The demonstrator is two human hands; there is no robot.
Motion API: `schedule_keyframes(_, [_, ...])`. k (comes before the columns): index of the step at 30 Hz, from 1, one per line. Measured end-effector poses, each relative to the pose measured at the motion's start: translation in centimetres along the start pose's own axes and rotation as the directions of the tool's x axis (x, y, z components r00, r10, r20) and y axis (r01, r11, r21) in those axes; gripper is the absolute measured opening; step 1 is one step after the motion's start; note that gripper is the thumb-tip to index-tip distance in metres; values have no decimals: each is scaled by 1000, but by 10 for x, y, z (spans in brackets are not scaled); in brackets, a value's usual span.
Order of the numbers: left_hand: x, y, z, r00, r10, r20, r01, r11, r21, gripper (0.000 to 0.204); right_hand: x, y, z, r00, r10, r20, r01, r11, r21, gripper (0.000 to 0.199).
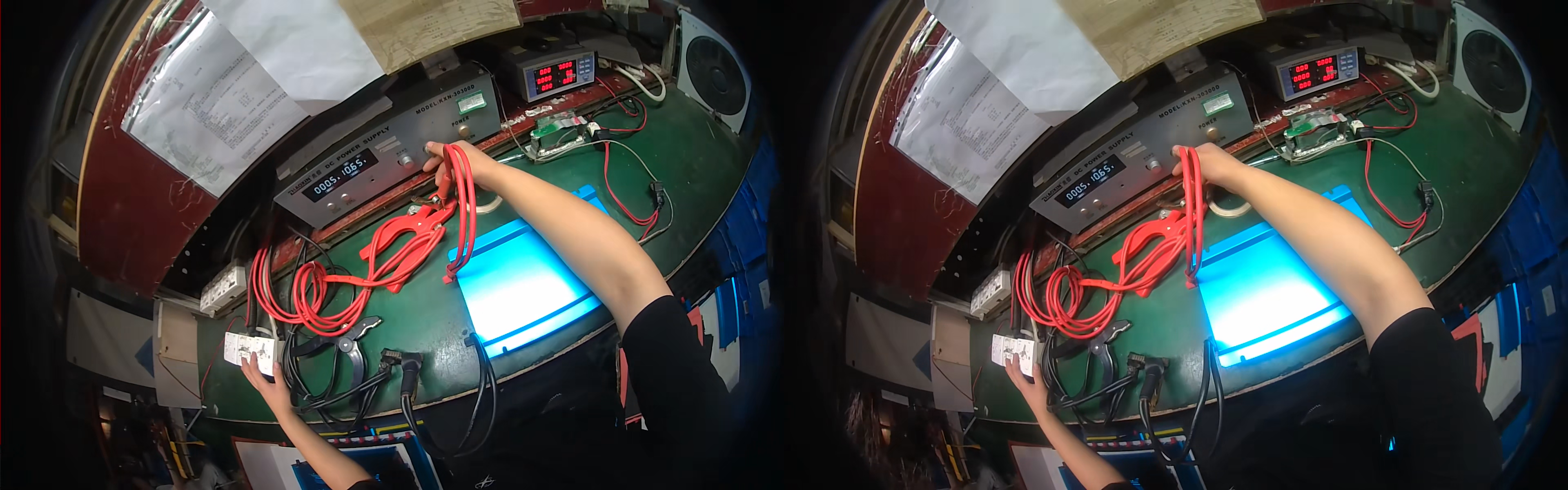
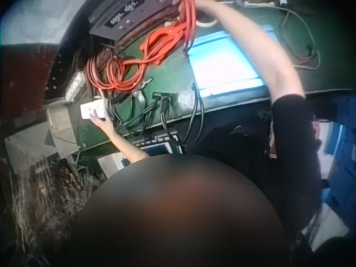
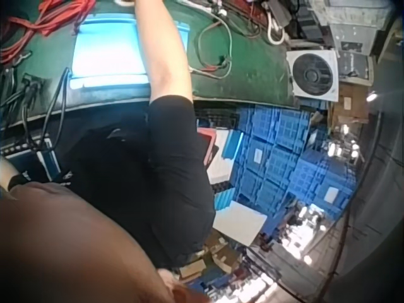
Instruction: Testing electronic equipment by connecting cables to a DC power supply on a workstation.
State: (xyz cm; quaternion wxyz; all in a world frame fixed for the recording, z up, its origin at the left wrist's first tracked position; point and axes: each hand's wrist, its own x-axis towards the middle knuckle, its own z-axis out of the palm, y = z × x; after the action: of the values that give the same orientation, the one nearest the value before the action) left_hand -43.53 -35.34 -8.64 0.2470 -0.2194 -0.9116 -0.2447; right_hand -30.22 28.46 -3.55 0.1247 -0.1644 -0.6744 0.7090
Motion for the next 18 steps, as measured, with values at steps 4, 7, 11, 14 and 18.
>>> schedule_keyframes(4, [0,0,1,1000,4,3,-4,1000,-4,61,6,5,-4,1000,26,-10,-25,1000,15,61])
schedule_keyframes(7, [0,1,0,1000,-3,5,3,1000,-1,61,10,8,-10,996,85,39,-91,975,201,58])
schedule_keyframes(11, [1,5,0,1000,26,-14,-26,999,44,58,9,8,-8,996,86,36,-92,977,192,55])
schedule_keyframes(14, [0,1,0,1000,19,-19,-18,999,39,58,5,5,-2,998,58,5,-58,985,160,52])
schedule_keyframes(18, [-1,1,1,1000,12,-16,-12,999,39,59,-2,-2,2,998,69,-8,-66,976,206,50])
